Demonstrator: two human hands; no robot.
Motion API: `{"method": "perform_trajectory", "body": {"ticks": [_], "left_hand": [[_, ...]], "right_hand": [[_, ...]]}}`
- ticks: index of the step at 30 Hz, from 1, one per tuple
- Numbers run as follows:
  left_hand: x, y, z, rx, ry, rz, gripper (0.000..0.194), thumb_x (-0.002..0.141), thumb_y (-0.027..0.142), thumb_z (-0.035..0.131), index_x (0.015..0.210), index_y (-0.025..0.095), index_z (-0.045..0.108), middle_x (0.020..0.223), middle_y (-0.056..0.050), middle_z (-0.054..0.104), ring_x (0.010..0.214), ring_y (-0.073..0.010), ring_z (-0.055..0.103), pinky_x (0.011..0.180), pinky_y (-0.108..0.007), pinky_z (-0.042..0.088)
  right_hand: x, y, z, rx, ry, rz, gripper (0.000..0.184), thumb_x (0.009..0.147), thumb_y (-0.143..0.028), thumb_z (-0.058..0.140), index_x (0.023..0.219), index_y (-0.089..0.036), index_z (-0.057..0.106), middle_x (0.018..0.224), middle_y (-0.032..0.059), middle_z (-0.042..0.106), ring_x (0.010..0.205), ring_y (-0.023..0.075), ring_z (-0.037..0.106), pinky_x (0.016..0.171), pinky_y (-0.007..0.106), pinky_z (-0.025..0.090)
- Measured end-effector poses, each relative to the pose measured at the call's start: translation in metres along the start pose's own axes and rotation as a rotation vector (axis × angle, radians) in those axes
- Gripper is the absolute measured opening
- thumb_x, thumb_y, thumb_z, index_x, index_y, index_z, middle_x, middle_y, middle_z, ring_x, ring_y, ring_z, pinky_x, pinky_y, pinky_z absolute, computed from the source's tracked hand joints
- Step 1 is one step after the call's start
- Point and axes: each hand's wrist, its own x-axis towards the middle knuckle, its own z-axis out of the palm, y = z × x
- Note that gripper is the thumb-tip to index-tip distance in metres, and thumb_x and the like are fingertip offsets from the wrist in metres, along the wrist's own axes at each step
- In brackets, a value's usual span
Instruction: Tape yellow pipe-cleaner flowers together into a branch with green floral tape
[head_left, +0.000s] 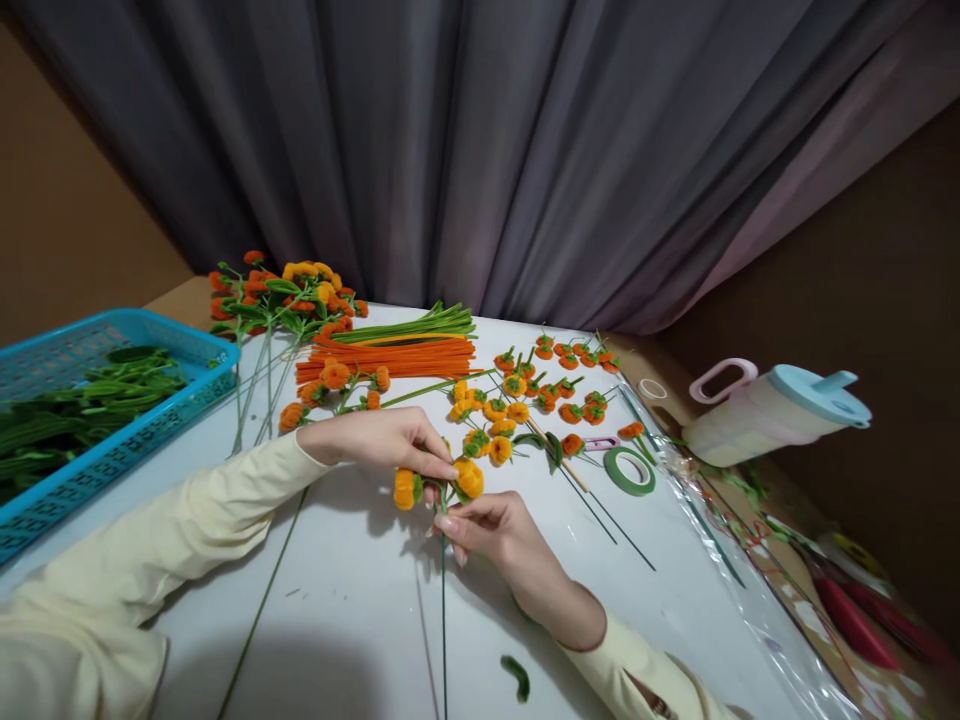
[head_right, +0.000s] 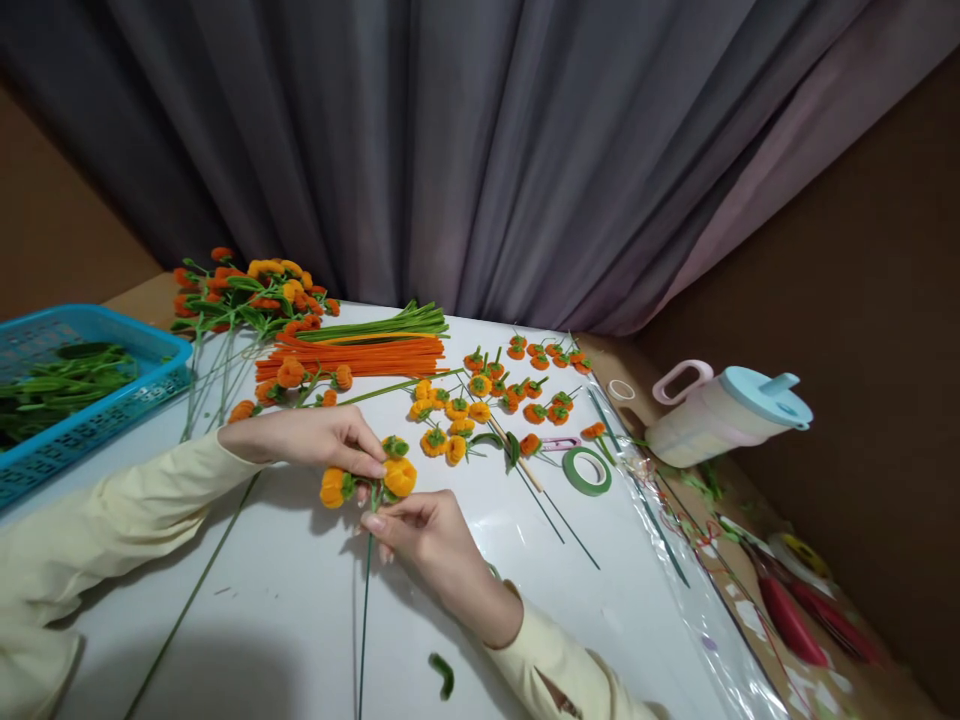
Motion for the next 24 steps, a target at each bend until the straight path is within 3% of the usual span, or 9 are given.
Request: {"method": "perform_trajectory", "body": {"ticks": [4, 10, 16, 19, 21, 24], "left_hand": [[-0.001, -0.001, -0.001, -0.048, -0.052, 0.024, 0.021, 0.079, 0.033, 0.066, 0.085, 0.016, 0.076, 0.068, -0.003, 0.073, 0.057, -0.0108, 0.062, 0.058, -0.015, 0.047], [-0.002, -0.003, 0.004, -0.08, -0.04, -0.107, 0.027, 0.064, 0.029, 0.078, 0.088, 0.019, 0.076, 0.07, -0.001, 0.074, 0.061, -0.0129, 0.064, 0.059, -0.017, 0.051], [-0.003, 0.007, 0.01, -0.003, 0.033, -0.082, 0.011, 0.068, 0.017, 0.071, 0.077, 0.014, 0.077, 0.065, -0.002, 0.073, 0.055, -0.0108, 0.06, 0.052, -0.014, 0.047], [-0.004, 0.011, 0.012, 0.04, 0.028, -0.039, 0.011, 0.068, 0.015, 0.069, 0.075, 0.013, 0.077, 0.064, -0.002, 0.071, 0.054, -0.0102, 0.057, 0.051, -0.014, 0.045], [-0.005, 0.011, 0.013, 0.062, 0.011, -0.015, 0.011, 0.068, 0.015, 0.068, 0.075, 0.012, 0.076, 0.063, -0.002, 0.07, 0.054, -0.0104, 0.056, 0.051, -0.014, 0.044], [-0.006, 0.011, 0.013, 0.078, -0.018, 0.013, 0.009, 0.07, 0.017, 0.068, 0.072, 0.012, 0.075, 0.06, -0.001, 0.067, 0.054, -0.01, 0.054, 0.05, -0.014, 0.043]], "right_hand": [[0.001, 0.002, -0.003, 0.159, -0.131, 0.062, 0.033, 0.062, -0.04, 0.08, 0.053, -0.012, 0.066, 0.052, 0.001, 0.058, 0.05, 0.0095, 0.047, 0.053, 0.024, 0.037], [-0.001, 0.003, 0.001, 0.147, -0.096, 0.061, 0.032, 0.059, -0.04, 0.082, 0.062, -0.011, 0.072, 0.046, -0.0016, 0.056, 0.044, 0.0075, 0.044, 0.051, 0.024, 0.036], [0.007, 0.013, -0.012, 0.25, -0.274, 0.149, 0.032, 0.061, -0.039, 0.082, 0.055, -0.011, 0.068, 0.047, 0.0011, 0.058, 0.054, 0.0112, 0.055, 0.058, 0.023, 0.042], [0.01, 0.023, -0.015, 0.281, -0.363, 0.151, 0.032, 0.06, -0.038, 0.083, 0.065, -0.011, 0.068, 0.058, 0.0021, 0.063, 0.055, 0.0111, 0.058, 0.056, 0.023, 0.044], [0.01, 0.026, -0.013, 0.269, -0.394, 0.135, 0.033, 0.06, -0.037, 0.083, 0.073, -0.011, 0.067, 0.066, 0.0028, 0.066, 0.053, 0.0106, 0.058, 0.052, 0.022, 0.045], [0.009, 0.022, -0.01, 0.213, -0.425, 0.057, 0.03, 0.063, -0.037, 0.08, 0.067, -0.012, 0.063, 0.064, 0.0018, 0.064, 0.052, 0.0114, 0.059, 0.052, 0.024, 0.047]]}}
